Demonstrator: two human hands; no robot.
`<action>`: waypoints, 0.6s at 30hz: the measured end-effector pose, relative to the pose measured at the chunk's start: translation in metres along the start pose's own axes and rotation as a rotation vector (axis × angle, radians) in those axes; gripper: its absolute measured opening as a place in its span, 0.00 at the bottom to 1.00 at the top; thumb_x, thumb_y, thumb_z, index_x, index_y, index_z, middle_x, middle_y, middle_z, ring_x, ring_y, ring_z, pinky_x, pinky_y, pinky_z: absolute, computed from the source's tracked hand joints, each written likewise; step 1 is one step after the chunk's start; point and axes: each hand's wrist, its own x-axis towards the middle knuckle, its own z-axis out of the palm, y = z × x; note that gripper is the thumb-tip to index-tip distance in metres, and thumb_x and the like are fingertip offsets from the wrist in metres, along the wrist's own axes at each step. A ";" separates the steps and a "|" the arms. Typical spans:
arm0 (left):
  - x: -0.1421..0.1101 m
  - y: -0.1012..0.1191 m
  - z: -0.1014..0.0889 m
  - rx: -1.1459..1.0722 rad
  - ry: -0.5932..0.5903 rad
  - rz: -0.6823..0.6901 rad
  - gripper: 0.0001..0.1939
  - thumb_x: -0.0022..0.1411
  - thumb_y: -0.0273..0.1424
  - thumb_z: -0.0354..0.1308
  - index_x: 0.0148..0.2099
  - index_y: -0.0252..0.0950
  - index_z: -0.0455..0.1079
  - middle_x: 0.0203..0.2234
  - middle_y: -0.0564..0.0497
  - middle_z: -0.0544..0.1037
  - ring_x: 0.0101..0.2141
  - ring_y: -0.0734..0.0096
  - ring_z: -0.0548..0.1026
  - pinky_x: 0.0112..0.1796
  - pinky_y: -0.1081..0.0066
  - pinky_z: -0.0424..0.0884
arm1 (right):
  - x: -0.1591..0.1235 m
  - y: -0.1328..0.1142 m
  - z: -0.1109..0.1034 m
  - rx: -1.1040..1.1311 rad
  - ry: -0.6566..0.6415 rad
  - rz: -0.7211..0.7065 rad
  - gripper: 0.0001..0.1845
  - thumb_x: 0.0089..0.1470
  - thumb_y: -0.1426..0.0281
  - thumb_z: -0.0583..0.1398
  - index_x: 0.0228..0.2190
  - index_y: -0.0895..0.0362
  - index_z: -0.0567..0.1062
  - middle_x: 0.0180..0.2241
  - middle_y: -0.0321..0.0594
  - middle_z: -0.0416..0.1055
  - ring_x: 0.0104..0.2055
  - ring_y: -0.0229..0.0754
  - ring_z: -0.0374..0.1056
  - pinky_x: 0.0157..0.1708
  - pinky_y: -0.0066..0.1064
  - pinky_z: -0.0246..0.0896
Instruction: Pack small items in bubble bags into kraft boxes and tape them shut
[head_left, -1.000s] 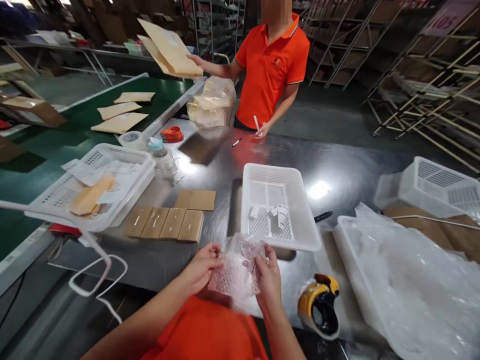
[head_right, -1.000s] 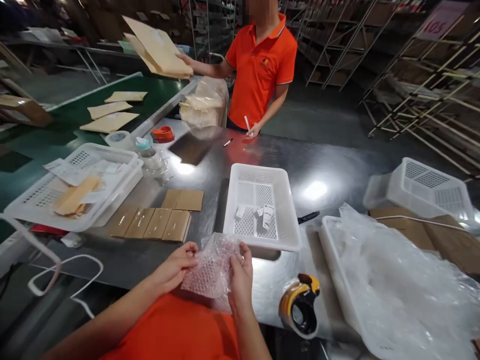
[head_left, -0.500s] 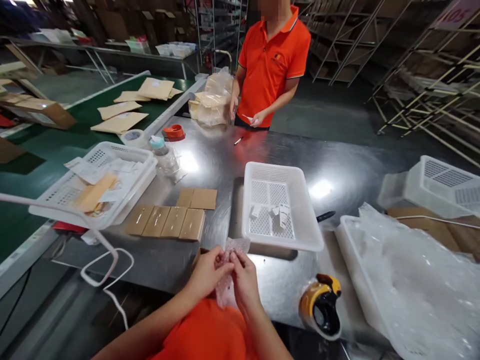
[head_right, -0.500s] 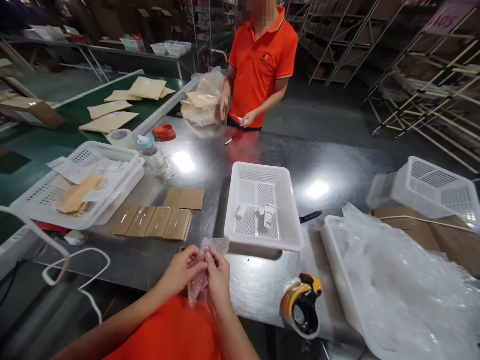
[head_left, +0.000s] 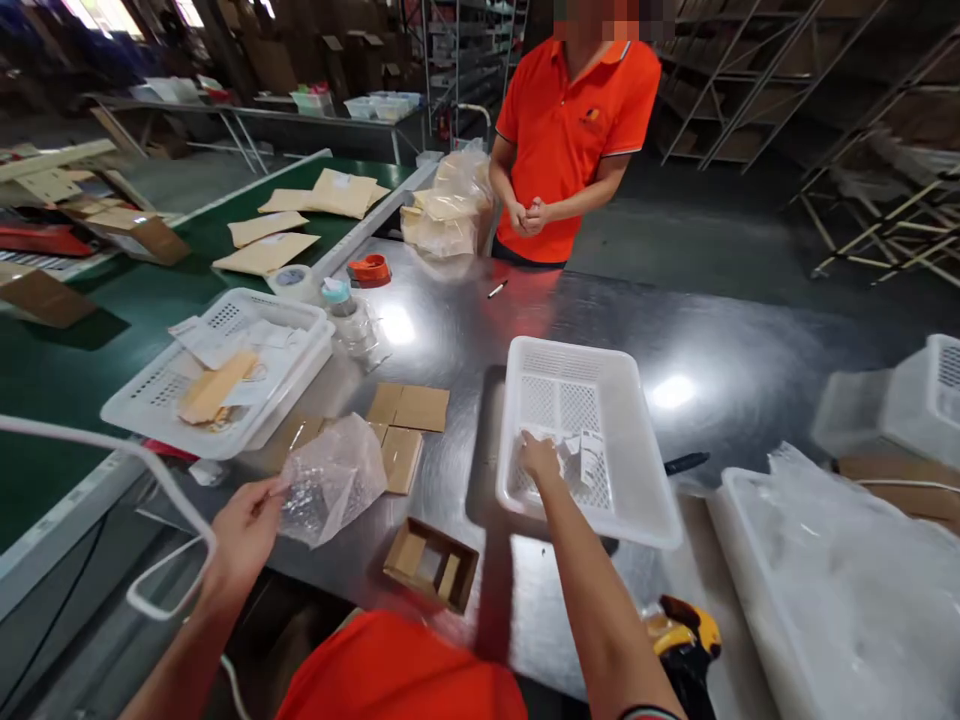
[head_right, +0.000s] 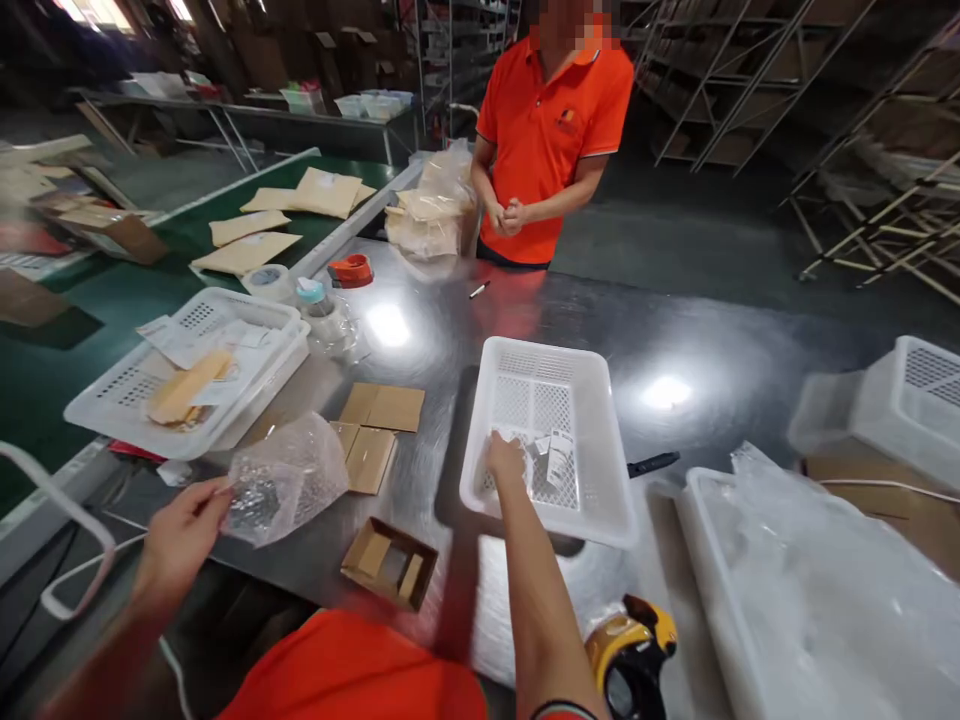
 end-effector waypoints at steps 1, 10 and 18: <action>-0.003 -0.003 0.001 -0.011 -0.006 0.015 0.21 0.41 0.47 0.58 0.32 0.37 0.74 0.24 0.51 0.75 0.22 0.68 0.69 0.20 0.71 0.66 | 0.002 0.001 0.003 0.015 -0.008 0.016 0.20 0.51 0.75 0.55 0.46 0.58 0.74 0.34 0.47 0.70 0.39 0.48 0.69 0.40 0.38 0.60; -0.030 0.016 0.038 -0.134 -0.268 -0.003 0.19 0.47 0.49 0.60 0.28 0.38 0.68 0.15 0.57 0.69 0.16 0.72 0.67 0.17 0.75 0.62 | -0.065 0.014 -0.042 0.830 0.083 -0.008 0.34 0.49 0.63 0.58 0.56 0.47 0.53 0.36 0.35 0.67 0.36 0.44 0.72 0.36 0.39 0.69; -0.042 0.022 0.065 -0.143 -0.436 0.132 0.18 0.50 0.48 0.58 0.28 0.37 0.69 0.16 0.56 0.70 0.17 0.73 0.67 0.19 0.76 0.62 | -0.201 -0.020 -0.025 1.711 -0.292 -0.109 0.37 0.34 0.62 0.73 0.46 0.44 0.65 0.40 0.37 0.71 0.34 0.44 0.73 0.21 0.26 0.62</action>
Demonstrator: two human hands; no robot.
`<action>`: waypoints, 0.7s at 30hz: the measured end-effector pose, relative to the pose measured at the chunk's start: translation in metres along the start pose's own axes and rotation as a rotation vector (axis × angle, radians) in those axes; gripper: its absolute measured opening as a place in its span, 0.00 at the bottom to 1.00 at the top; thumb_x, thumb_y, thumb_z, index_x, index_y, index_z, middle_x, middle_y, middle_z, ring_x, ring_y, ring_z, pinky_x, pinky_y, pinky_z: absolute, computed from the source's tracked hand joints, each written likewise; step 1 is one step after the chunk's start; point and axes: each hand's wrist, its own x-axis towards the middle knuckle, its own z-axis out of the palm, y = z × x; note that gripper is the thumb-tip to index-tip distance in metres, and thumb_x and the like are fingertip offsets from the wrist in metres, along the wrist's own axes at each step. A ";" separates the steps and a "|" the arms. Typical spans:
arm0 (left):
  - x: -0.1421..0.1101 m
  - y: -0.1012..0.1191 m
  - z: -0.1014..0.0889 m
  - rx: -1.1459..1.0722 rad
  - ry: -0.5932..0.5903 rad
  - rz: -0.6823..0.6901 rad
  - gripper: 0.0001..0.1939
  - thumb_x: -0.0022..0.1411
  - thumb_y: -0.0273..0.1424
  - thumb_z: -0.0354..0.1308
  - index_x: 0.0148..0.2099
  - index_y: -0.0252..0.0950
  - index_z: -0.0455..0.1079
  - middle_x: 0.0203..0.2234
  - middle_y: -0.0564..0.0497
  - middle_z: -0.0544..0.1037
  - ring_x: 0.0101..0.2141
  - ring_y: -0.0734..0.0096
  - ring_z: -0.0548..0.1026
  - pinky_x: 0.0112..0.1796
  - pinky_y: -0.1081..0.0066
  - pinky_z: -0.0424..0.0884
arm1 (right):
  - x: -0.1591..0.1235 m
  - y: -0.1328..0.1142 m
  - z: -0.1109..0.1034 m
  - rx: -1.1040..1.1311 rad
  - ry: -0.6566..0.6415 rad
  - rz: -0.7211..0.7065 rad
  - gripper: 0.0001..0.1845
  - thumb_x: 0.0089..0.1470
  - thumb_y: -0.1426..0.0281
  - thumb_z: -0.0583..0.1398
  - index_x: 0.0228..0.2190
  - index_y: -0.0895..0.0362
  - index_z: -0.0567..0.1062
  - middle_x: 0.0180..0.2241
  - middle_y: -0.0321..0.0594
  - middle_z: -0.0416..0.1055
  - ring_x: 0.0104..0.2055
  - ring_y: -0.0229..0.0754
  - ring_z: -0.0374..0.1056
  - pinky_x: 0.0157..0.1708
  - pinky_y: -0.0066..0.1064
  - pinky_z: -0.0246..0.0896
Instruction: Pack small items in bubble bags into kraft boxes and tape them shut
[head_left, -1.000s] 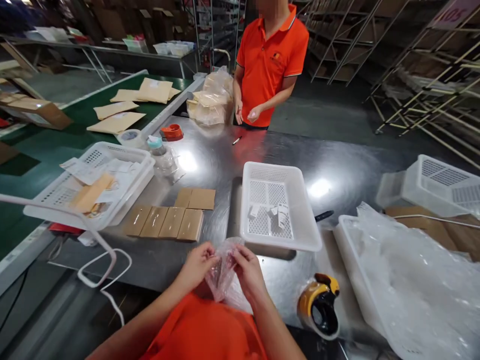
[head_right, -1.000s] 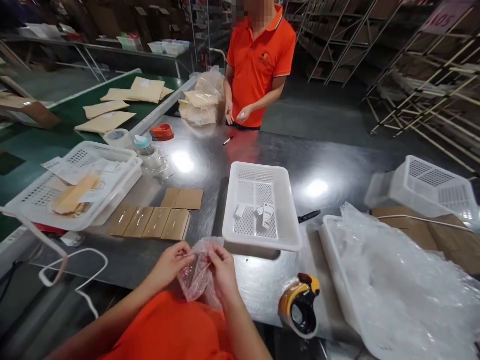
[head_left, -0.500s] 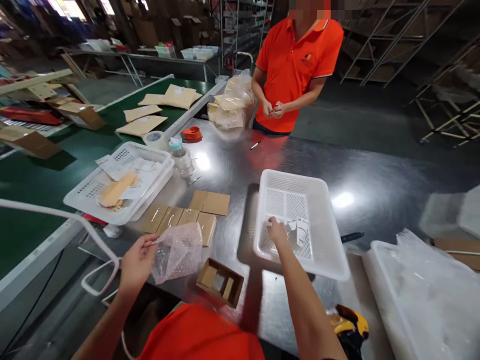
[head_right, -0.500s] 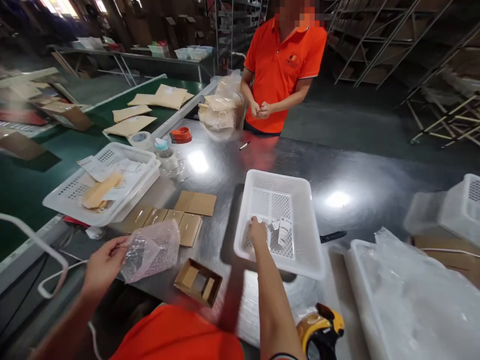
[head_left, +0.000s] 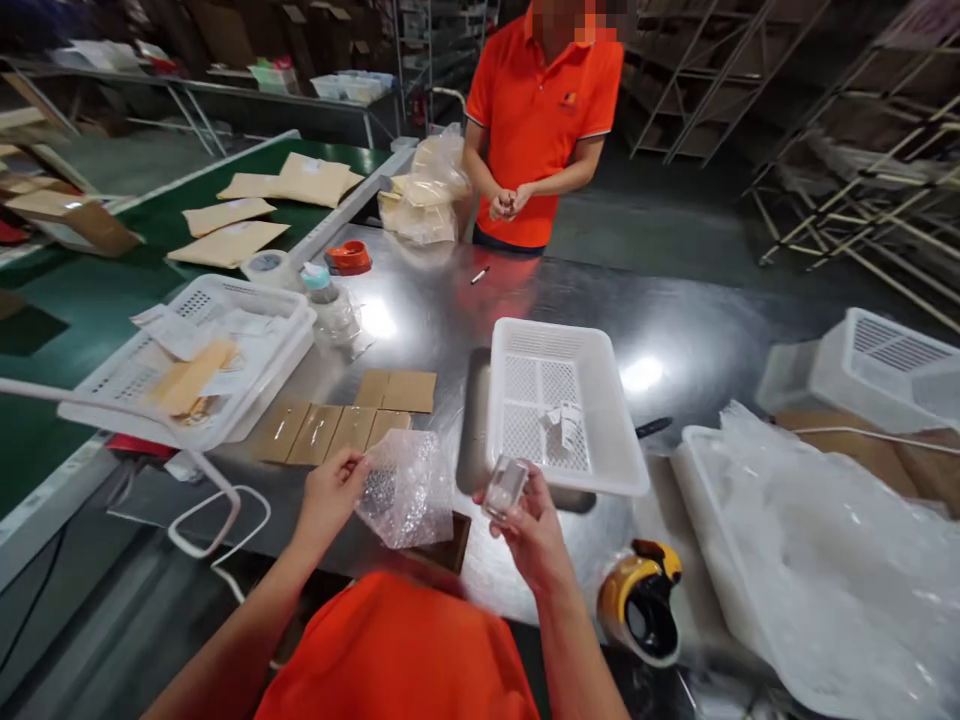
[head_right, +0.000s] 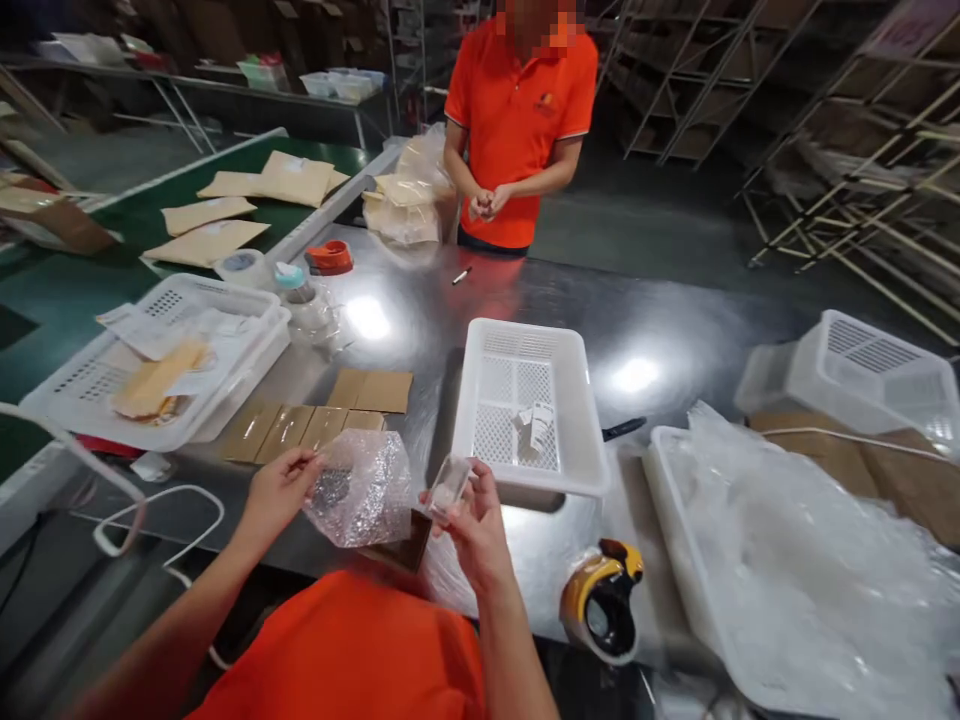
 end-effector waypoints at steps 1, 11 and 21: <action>0.001 -0.002 0.000 -0.007 -0.008 -0.004 0.18 0.50 0.48 0.59 0.28 0.37 0.69 0.16 0.56 0.70 0.17 0.74 0.67 0.19 0.76 0.62 | -0.006 0.007 0.004 0.000 -0.015 -0.027 0.41 0.33 0.62 0.73 0.49 0.42 0.63 0.41 0.37 0.71 0.31 0.41 0.71 0.20 0.25 0.60; 0.001 -0.006 -0.012 -0.115 0.005 -0.074 0.21 0.43 0.49 0.65 0.27 0.35 0.69 0.18 0.55 0.72 0.20 0.73 0.69 0.21 0.76 0.65 | -0.032 0.019 0.032 -0.244 -0.006 -0.006 0.50 0.32 0.72 0.72 0.57 0.45 0.60 0.49 0.39 0.69 0.41 0.43 0.69 0.36 0.33 0.69; 0.000 -0.005 -0.023 -0.114 0.065 -0.093 0.18 0.44 0.46 0.63 0.30 0.36 0.70 0.17 0.57 0.70 0.17 0.76 0.64 0.17 0.77 0.59 | -0.031 0.029 0.036 -0.414 0.052 -0.003 0.44 0.34 0.77 0.66 0.55 0.46 0.63 0.44 0.36 0.71 0.39 0.39 0.68 0.32 0.26 0.66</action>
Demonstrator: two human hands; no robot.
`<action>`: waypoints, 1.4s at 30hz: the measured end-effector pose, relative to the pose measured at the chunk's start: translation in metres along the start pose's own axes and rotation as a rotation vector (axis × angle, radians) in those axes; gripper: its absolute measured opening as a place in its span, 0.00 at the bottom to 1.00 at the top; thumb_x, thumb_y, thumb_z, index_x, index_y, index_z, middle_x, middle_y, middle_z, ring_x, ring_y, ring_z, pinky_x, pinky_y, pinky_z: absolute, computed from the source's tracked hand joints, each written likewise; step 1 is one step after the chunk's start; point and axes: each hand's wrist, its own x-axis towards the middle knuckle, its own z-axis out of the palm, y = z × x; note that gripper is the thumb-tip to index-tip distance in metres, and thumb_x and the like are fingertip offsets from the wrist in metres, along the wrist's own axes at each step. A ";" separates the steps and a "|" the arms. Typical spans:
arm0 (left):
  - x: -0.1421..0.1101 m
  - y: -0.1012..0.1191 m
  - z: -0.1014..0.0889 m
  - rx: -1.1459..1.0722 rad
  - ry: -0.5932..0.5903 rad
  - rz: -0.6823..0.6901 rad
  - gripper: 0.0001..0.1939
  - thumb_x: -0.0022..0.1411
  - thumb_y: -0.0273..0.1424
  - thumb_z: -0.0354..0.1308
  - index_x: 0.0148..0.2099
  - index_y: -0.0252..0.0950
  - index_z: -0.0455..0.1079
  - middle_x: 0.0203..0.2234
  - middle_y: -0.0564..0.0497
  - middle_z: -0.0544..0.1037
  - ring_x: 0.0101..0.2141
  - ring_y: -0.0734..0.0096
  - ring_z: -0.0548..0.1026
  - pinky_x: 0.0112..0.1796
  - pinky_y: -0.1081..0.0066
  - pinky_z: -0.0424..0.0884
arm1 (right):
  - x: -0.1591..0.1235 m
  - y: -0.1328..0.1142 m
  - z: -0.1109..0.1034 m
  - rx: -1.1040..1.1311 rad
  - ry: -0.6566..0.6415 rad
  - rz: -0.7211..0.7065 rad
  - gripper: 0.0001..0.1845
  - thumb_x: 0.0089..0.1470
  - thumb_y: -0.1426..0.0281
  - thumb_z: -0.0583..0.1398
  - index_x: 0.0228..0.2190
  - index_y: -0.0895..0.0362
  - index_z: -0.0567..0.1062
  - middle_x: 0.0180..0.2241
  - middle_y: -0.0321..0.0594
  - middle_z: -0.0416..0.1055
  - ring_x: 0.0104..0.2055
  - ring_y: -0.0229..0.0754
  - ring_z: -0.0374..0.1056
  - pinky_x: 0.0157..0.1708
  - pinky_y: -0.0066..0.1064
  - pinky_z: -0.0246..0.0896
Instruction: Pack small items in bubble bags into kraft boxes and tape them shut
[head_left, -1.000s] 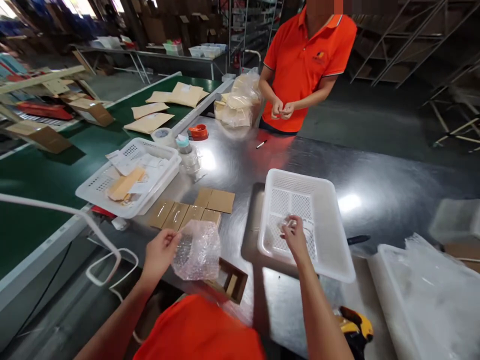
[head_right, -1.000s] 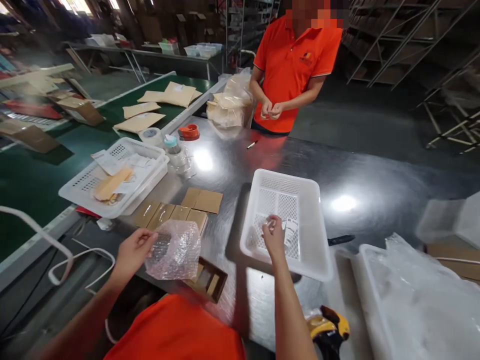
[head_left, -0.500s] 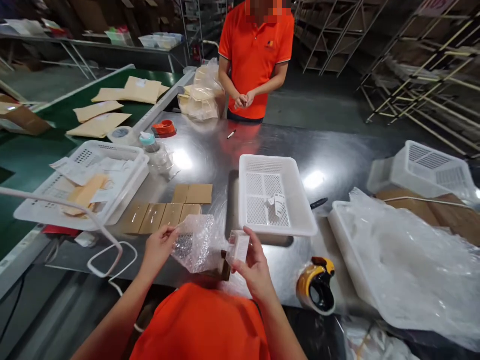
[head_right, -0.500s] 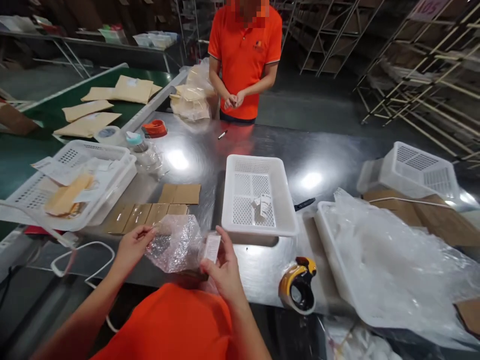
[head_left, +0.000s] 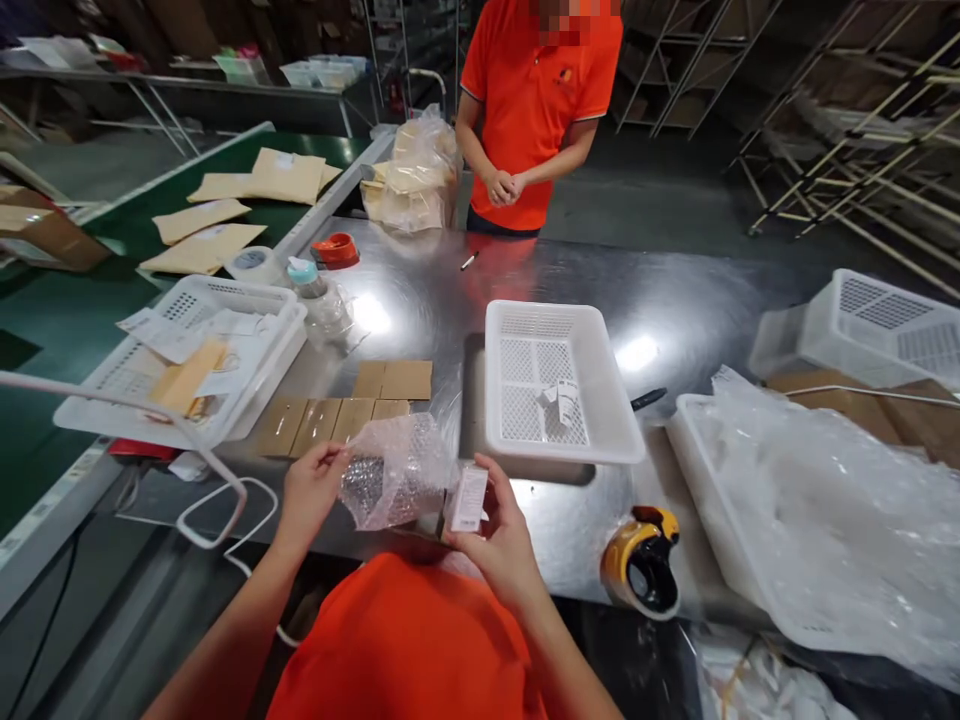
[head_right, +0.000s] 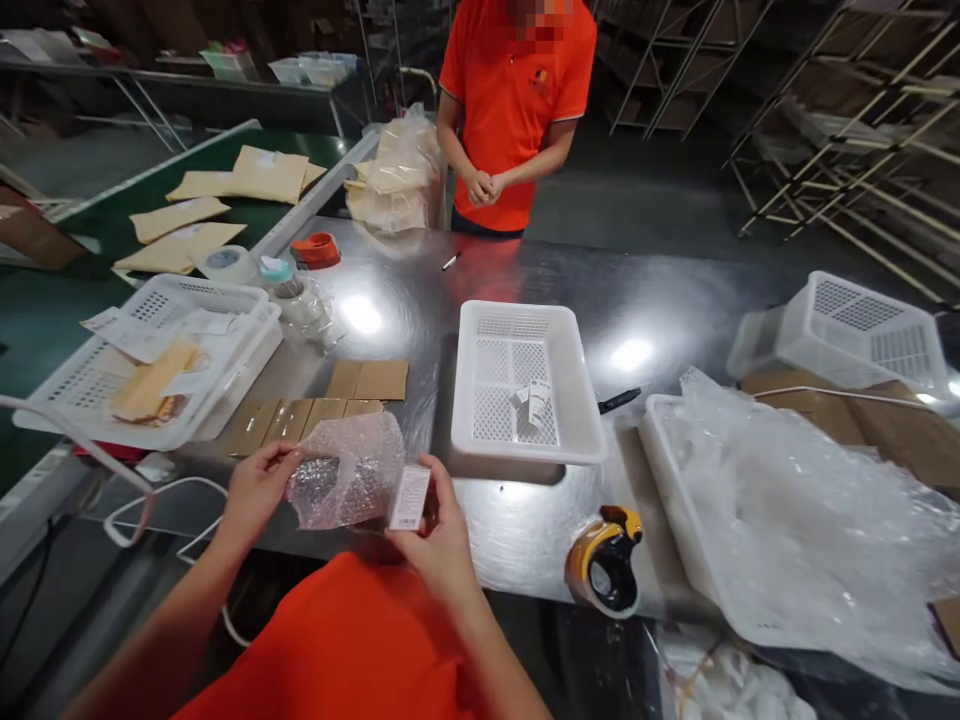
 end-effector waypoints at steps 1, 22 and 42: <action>0.000 0.000 0.000 0.004 0.003 -0.001 0.18 0.44 0.45 0.62 0.30 0.36 0.70 0.17 0.57 0.70 0.17 0.76 0.64 0.17 0.77 0.59 | 0.000 0.000 0.000 -0.014 0.010 0.005 0.44 0.34 0.77 0.67 0.55 0.46 0.63 0.45 0.37 0.71 0.40 0.40 0.69 0.33 0.27 0.66; -0.067 0.032 0.077 -0.150 -0.415 0.147 0.10 0.56 0.37 0.59 0.28 0.37 0.66 0.18 0.57 0.68 0.20 0.76 0.66 0.23 0.75 0.61 | -0.021 0.014 -0.022 -0.348 0.006 -0.072 0.36 0.37 0.49 0.69 0.48 0.49 0.74 0.59 0.48 0.61 0.61 0.62 0.57 0.57 0.56 0.56; -0.083 0.046 0.087 -0.340 -0.559 -0.024 0.17 0.55 0.45 0.60 0.30 0.38 0.61 0.19 0.59 0.63 0.17 0.79 0.60 0.18 0.77 0.57 | -0.034 -0.003 -0.024 -0.822 0.151 -0.521 0.35 0.55 0.70 0.56 0.63 0.43 0.55 0.53 0.45 0.60 0.56 0.52 0.61 0.53 0.48 0.63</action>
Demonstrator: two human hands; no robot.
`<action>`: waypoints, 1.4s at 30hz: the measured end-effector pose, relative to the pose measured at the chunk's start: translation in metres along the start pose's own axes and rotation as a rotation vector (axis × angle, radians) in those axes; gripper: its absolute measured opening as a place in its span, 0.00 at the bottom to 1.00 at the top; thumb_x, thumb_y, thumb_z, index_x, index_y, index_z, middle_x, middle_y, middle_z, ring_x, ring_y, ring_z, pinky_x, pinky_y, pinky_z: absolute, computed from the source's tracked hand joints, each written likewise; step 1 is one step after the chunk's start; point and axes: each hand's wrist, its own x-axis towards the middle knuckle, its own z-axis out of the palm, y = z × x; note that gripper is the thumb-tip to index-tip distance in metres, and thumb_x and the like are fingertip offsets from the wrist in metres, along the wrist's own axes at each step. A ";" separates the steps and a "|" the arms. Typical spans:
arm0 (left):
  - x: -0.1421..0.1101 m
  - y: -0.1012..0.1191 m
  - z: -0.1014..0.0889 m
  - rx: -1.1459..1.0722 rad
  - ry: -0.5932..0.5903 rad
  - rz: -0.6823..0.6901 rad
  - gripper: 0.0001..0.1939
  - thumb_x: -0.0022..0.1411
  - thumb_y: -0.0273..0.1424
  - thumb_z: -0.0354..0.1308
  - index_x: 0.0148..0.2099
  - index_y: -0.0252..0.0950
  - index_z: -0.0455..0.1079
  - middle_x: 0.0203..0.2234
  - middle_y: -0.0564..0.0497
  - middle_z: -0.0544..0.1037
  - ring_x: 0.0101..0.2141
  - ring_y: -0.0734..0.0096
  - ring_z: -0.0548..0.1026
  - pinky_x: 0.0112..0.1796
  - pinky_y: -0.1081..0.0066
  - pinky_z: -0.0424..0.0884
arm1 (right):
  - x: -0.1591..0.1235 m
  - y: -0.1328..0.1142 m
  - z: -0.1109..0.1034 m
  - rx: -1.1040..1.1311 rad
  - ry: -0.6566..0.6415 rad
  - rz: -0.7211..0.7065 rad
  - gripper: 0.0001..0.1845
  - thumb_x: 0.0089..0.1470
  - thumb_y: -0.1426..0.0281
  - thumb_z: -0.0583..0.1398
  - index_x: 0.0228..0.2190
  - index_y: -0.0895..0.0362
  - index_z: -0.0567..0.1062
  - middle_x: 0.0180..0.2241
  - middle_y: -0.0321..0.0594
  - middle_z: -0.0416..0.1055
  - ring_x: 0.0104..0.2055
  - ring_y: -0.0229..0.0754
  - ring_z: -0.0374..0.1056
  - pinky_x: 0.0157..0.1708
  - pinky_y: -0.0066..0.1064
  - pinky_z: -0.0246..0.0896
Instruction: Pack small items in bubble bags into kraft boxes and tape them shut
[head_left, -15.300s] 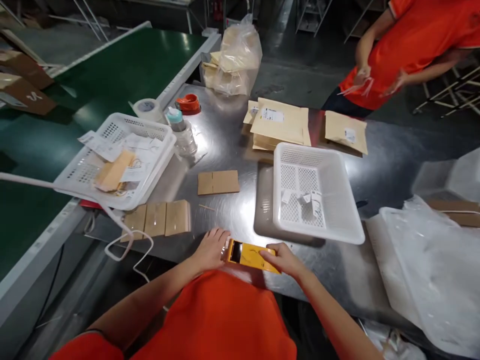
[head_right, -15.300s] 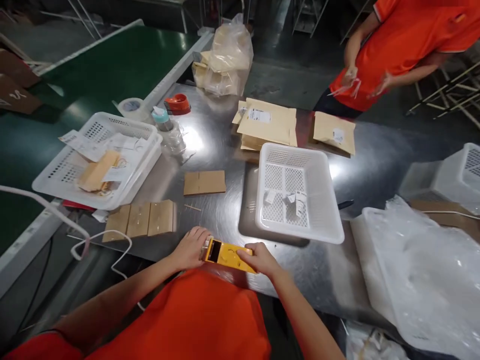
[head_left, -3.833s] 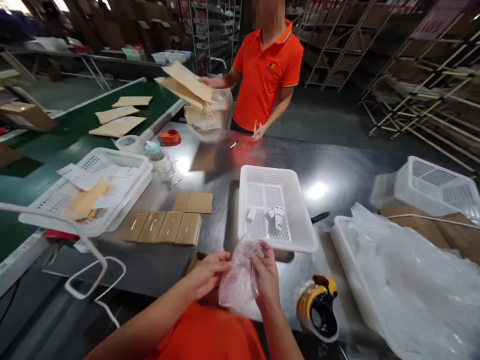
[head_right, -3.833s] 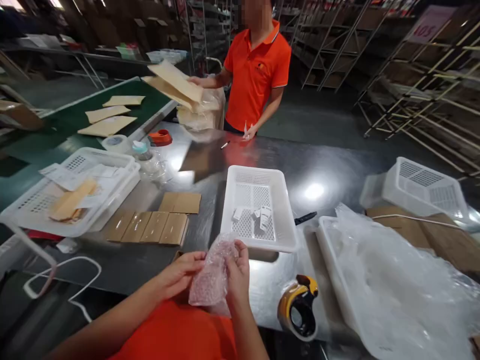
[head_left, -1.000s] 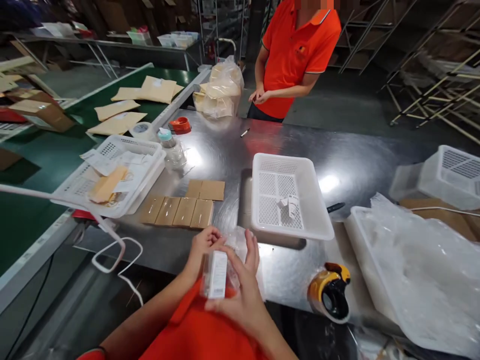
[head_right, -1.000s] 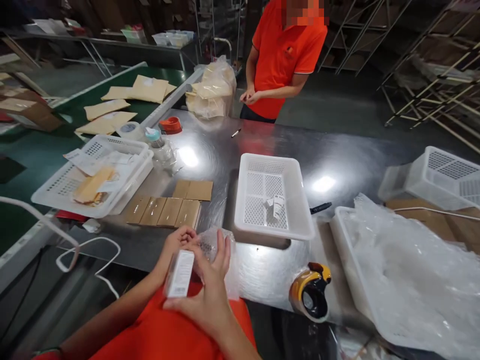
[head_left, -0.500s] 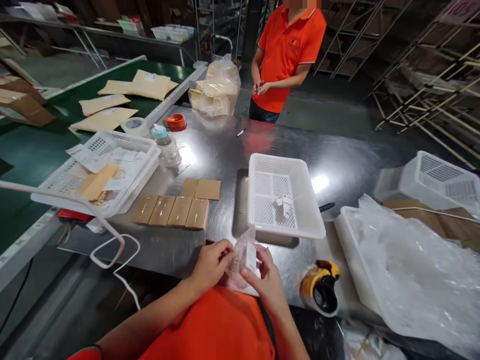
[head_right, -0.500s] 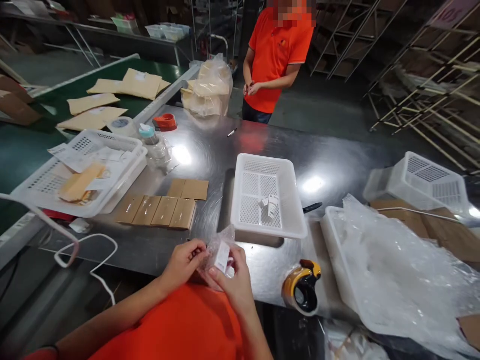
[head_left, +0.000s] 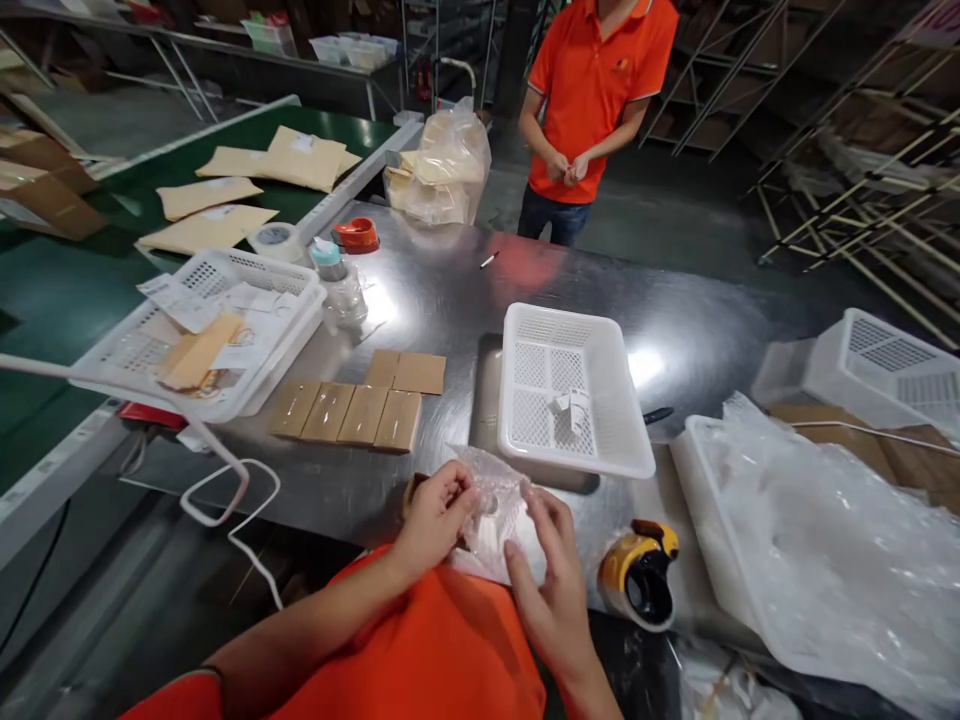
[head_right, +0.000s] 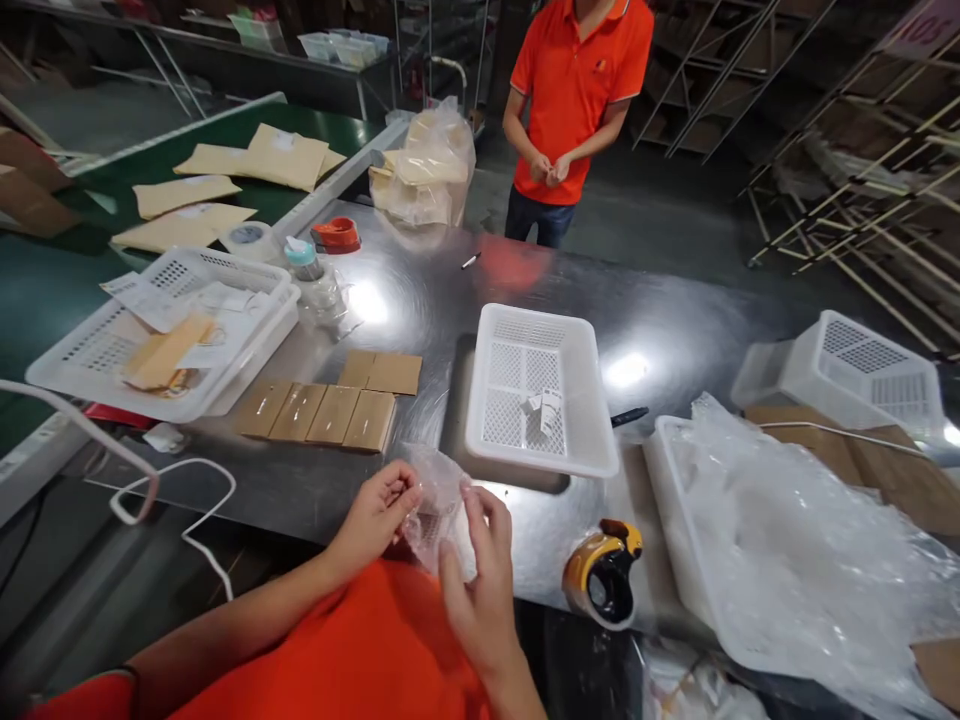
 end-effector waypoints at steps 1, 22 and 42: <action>0.000 0.004 0.003 -0.062 -0.044 -0.023 0.18 0.54 0.46 0.60 0.30 0.38 0.61 0.19 0.59 0.63 0.17 0.80 0.60 0.18 0.78 0.57 | -0.001 -0.001 0.001 -0.010 -0.042 -0.028 0.39 0.52 0.67 0.60 0.63 0.44 0.54 0.56 0.46 0.58 0.59 0.55 0.58 0.56 0.51 0.60; 0.036 -0.151 -0.112 0.427 0.121 -0.040 0.21 0.61 0.33 0.52 0.56 0.37 0.67 0.41 0.47 0.74 0.41 0.65 0.74 0.47 0.61 0.71 | 0.006 0.052 0.105 0.020 -0.601 -0.073 0.22 0.47 0.82 0.53 0.42 0.54 0.74 0.39 0.41 0.75 0.41 0.46 0.68 0.41 0.38 0.62; 0.000 -0.188 -0.108 0.639 0.001 0.045 0.22 0.68 0.33 0.39 0.63 0.40 0.57 0.54 0.43 0.68 0.53 0.61 0.69 0.55 0.57 0.66 | -0.004 0.070 0.127 -0.181 -0.926 0.044 0.15 0.60 0.70 0.51 0.30 0.55 0.76 0.32 0.43 0.76 0.39 0.47 0.67 0.44 0.39 0.60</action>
